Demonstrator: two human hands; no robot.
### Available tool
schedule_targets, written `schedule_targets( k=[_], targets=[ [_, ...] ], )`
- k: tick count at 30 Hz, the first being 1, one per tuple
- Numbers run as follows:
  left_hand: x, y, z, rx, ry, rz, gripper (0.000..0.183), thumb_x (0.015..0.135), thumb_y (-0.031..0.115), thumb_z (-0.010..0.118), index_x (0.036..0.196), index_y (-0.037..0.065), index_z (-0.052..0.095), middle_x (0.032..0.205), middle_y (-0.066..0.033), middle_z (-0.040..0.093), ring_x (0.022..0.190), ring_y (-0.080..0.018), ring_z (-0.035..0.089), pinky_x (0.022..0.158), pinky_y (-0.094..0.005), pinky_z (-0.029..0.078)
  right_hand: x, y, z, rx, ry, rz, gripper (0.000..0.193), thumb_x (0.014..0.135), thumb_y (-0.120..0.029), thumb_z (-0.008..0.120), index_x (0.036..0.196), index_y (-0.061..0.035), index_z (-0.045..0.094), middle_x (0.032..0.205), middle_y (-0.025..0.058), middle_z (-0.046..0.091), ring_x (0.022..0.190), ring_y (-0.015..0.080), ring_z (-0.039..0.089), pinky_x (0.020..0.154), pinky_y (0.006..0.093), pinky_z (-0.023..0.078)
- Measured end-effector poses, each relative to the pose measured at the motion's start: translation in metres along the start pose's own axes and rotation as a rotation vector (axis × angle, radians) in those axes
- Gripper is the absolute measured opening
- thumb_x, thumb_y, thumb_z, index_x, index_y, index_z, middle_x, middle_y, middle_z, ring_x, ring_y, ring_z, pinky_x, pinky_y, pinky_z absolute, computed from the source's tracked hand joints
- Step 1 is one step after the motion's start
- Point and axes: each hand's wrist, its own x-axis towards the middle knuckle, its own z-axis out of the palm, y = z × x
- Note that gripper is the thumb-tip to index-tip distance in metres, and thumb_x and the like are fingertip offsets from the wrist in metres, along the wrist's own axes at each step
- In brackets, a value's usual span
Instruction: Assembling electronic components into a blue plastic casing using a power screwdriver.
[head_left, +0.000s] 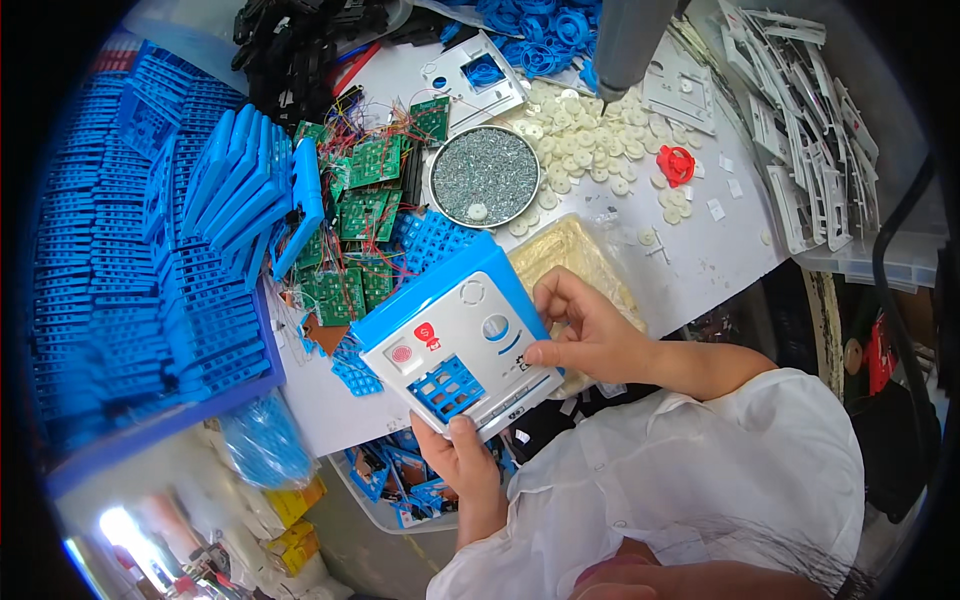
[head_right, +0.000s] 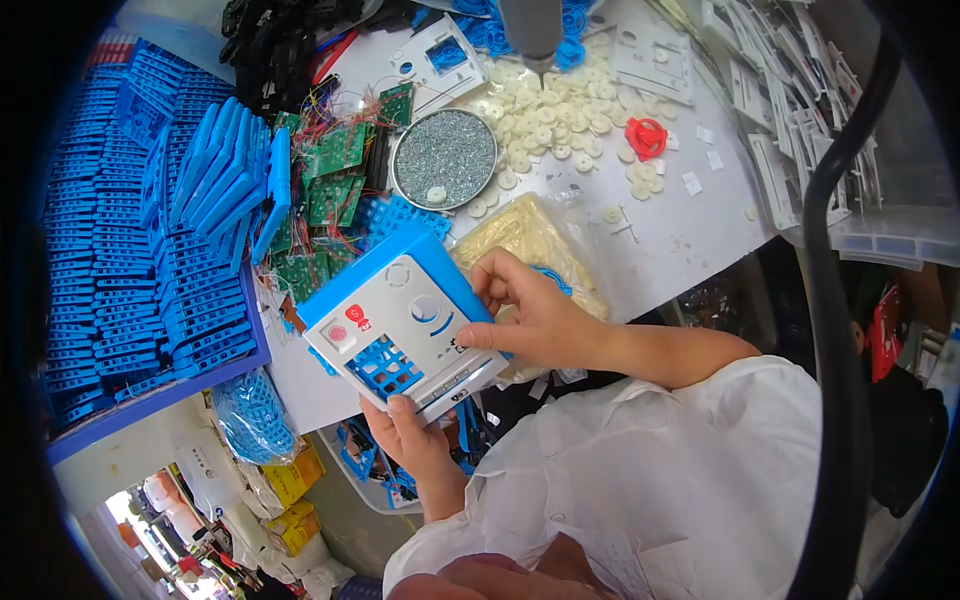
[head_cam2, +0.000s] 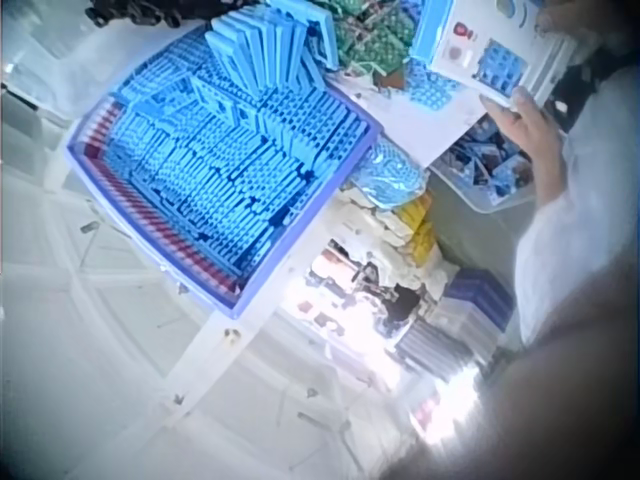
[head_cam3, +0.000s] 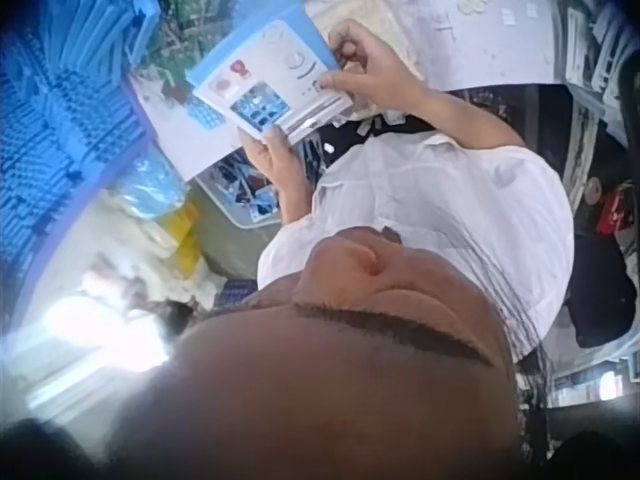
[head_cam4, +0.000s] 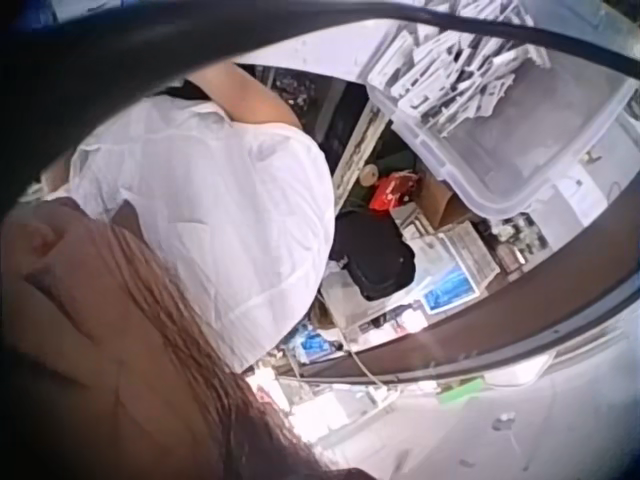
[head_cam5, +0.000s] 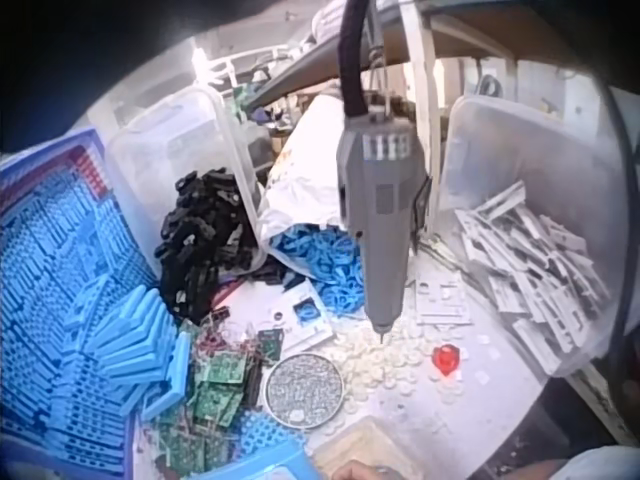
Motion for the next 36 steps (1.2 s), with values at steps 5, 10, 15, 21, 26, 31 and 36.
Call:
schedule_targets(
  k=[5,10,15,21,26,31,36],
  targets=[
    [0.001,0.017,0.004,0.136,-0.012,0.035,0.051,0.104,0.028,0.061,0.139,-0.006,0.045,0.120,-0.0139,0.064,0.107,-0.0163,0.062,0.097,-0.0338,0.050,-0.002,0.007,0.000,0.061,-0.027,-0.052,0.044,0.094,-0.012,0.078,0.120,-0.0046,0.043,0.112,0.0081,0.062,0.100,0.0102,0.062,0.074,0.0221,0.053],
    [0.000,0.033,0.001,0.128,-0.028,-0.080,0.043,0.103,0.024,0.061,0.132,-0.006,0.051,0.112,-0.0107,0.065,0.101,-0.0163,0.062,0.095,-0.0322,0.048,-0.001,0.009,0.000,0.099,-0.088,-0.012,0.042,0.093,0.000,0.075,0.120,-0.0076,0.042,0.116,0.0070,0.060,0.102,0.0100,0.063,0.080,0.0226,0.057],
    [0.003,0.033,-0.004,0.386,-0.036,0.113,0.038,0.096,0.014,0.062,0.127,-0.006,0.054,0.115,-0.0113,0.063,0.102,-0.0177,0.061,0.096,-0.0319,0.047,-0.001,0.011,0.001,0.128,-0.095,0.004,0.043,0.094,-0.003,0.074,0.122,-0.0067,0.041,0.116,0.0093,0.062,0.107,0.0128,0.063,0.086,0.0269,0.056],
    [-0.010,0.063,-0.001,0.198,-0.104,0.054,0.046,0.090,0.013,0.063,0.129,-0.008,0.054,0.121,-0.0117,0.061,0.109,-0.0186,0.060,0.100,-0.0335,0.045,0.003,0.019,-0.002,0.328,-0.217,0.039,0.045,0.095,-0.003,0.074,0.124,-0.0081,0.040,0.122,0.0104,0.063,0.113,0.0139,0.062,0.097,0.0302,0.052],
    [0.000,0.041,-0.026,0.214,-0.142,0.021,0.053,0.090,0.015,0.065,0.134,-0.010,0.052,0.126,-0.0120,0.060,0.116,-0.0204,0.059,0.104,-0.0358,0.045,0.003,0.009,-0.005,0.230,-0.193,0.024,0.047,0.095,-0.002,0.073,0.125,-0.0093,0.038,0.123,0.0102,0.064,0.113,0.0137,0.062,0.098,0.0309,0.052],
    [0.005,0.051,-0.011,0.152,-0.010,-0.118,0.051,0.100,0.030,0.061,0.131,-0.011,0.057,0.118,-0.0142,0.068,0.105,-0.0206,0.067,0.096,-0.0332,0.051,0.004,0.013,-0.009,0.182,-0.216,0.062,0.049,0.095,-0.003,0.074,0.126,-0.0096,0.037,0.122,0.0109,0.064,0.112,0.0136,0.063,0.096,0.0295,0.053],
    [0.020,0.038,-0.013,0.113,0.017,-0.064,0.058,0.104,0.040,0.057,0.129,-0.012,0.058,0.114,-0.0146,0.070,0.100,-0.0198,0.068,0.092,-0.0321,0.052,0.003,0.010,-0.005,0.186,-0.206,0.053,0.050,0.095,-0.002,0.073,0.127,-0.0096,0.036,0.122,0.0118,0.064,0.111,0.0142,0.063,0.095,0.0290,0.054]
  ],
)
